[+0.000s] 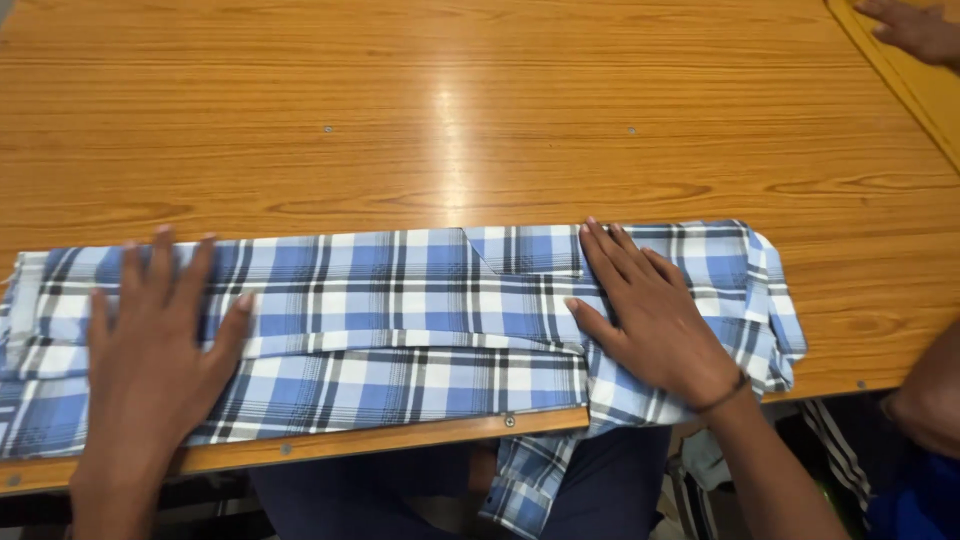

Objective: Folding a blue and white plaid shirt on a wooden table.

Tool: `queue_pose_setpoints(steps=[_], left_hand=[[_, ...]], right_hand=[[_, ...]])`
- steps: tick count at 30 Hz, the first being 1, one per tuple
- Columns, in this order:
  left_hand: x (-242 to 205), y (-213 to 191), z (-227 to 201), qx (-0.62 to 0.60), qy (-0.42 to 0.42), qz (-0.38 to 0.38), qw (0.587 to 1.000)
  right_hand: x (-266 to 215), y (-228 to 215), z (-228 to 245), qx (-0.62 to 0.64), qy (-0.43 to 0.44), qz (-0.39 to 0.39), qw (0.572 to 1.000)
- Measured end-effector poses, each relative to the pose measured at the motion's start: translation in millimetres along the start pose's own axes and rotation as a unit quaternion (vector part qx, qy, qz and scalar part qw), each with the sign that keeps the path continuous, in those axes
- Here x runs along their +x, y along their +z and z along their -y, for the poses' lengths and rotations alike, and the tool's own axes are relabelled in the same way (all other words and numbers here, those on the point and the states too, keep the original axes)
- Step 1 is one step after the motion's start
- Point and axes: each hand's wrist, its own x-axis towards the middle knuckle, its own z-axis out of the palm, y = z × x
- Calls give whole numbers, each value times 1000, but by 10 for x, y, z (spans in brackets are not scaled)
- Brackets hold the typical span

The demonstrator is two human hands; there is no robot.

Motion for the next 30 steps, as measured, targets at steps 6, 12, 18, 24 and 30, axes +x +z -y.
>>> queue_pose_setpoints(steps=[6,12,18,24,30], left_hand=[[46,238,19,19,23,0,1000],[23,288,71,22,18,-2,1000],[24,283,58,25,19,4,1000],[17,230,11,13,20,0,1000],[4,236,1,15,25,-9,1000]], right_hand=[[-34,31,-477,-41,70,46,996],[-160,-33,-783,-55,128,27,990],[-224,-63,-1044,-42,146,27,988],[-275,-439,-967,-48,151,-74,985],[-171,-503,67,37,22,-118,992]])
